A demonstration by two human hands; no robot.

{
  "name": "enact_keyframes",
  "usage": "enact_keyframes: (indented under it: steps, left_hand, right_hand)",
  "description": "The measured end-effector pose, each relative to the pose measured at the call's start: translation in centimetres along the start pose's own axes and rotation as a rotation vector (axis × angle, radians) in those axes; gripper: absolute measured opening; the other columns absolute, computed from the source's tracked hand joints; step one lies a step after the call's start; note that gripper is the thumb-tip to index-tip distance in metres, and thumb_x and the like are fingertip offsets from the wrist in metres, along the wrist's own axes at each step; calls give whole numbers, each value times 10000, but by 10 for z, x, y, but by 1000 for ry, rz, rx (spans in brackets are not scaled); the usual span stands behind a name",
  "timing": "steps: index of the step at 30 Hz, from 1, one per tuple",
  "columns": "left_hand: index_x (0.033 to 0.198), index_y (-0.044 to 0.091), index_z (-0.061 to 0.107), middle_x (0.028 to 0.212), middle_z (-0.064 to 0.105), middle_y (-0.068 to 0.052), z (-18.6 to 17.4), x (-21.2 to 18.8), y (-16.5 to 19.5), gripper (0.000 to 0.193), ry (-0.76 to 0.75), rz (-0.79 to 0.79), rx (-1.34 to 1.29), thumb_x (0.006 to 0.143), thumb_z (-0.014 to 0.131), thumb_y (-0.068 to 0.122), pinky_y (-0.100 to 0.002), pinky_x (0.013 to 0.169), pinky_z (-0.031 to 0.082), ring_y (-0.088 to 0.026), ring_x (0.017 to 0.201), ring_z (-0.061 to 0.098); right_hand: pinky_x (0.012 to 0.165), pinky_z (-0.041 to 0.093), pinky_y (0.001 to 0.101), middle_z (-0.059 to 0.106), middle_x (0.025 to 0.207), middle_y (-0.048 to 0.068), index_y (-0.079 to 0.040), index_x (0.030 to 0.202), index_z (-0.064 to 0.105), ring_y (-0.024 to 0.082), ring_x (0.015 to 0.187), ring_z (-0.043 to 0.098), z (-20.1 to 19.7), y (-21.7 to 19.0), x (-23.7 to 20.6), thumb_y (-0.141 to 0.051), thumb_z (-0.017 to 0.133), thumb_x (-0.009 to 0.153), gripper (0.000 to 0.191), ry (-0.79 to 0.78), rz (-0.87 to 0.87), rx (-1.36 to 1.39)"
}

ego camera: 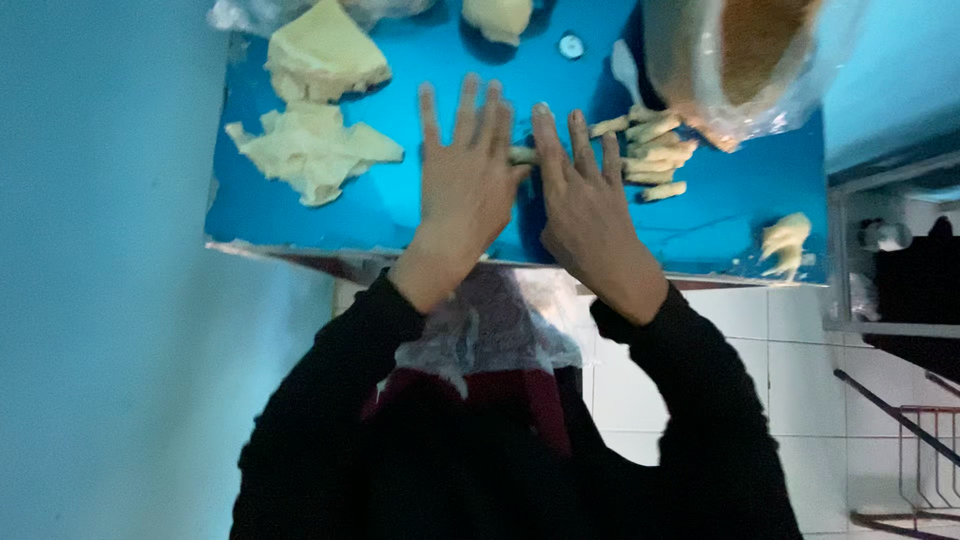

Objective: The person shapes pieces of dough at a blue work table, folding and rolling them by hand into stick-shaped pieces and setting the finished rolls on the table. They repeatedly take new dough pieces and occasionally reach into a large container holding a brown powdery substance.

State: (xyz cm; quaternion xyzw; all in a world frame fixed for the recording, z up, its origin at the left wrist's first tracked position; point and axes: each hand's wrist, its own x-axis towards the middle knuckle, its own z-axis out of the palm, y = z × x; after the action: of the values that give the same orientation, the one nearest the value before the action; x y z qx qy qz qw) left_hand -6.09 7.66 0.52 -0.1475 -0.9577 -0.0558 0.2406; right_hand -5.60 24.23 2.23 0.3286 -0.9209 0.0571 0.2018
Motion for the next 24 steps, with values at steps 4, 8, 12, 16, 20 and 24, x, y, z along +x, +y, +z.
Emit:
enact_keyframes:
  steps: [4, 8, 12, 16, 20, 24]
  left_hand:
    - [1541, -19, 450, 1556, 495, -186, -4, -12, -4, 649, 88, -89, 67, 978, 664, 222, -658, 1191, 183, -349, 1466, 414]
    - [1585, -30, 411, 1521, 537, -162, -10, -18, 4, 649, 78, -89, -174, 1002, 685, 50, -555, 1096, 357, -311, 1385, 501]
    - [1529, -61, 401, 1446, 559, -189, 2, 4, 21, 735, 21, -16, -486, 891, 747, 55, -515, 1030, 429, -357, 1287, 524]
    - [1484, -43, 429, 1413, 568, -196, 26, 40, 46, 741, 41, 134, -553, 828, 764, 47, -509, 1009, 439, -382, 1277, 517]
    - [1460, -24, 436, 1361, 586, -170, 50, 67, 65, 821, -65, 224, -601, 697, 737, -14, -540, 937, 423, -383, 1231, 507]
    - [1511, -12, 416, 1306, 560, -187, 68, 70, 81, 806, -145, 216, -556, 756, 697, -39, -551, 942, 420, -407, 1219, 487]
  right_hand:
    - [1092, 402, 493, 648, 1320, 143, -32, 1616, 382, 323, 1282, 569, 10, 3, 19, 5, 609, 953, 702, 9, 70, 83]
    - [950, 426, 480, 668, 1149, 79, -11, 1537, 440, 288, 1107, 588, 10, 12, 6, -91, 687, 999, 597, 174, 107, 151]
    - [978, 445, 470, 649, 1248, 179, 4, 1485, 490, 351, 1133, 569, -9, 40, -25, -62, 675, 990, 533, 182, 272, -44]
    - [1142, 464, 466, 591, 1421, 237, -8, 1489, 466, 388, 1331, 556, -37, 58, -50, 76, 602, 966, 546, 205, 279, -41]
    - [1078, 466, 483, 529, 1463, 295, 43, 1506, 393, 473, 1349, 512, -56, 62, -69, 70, 604, 918, 625, 105, 317, 285]
    - [1093, 467, 507, 528, 1402, 308, 43, 1475, 371, 498, 1329, 507, -46, 71, -71, 49, 641, 909, 627, 102, 359, 309]
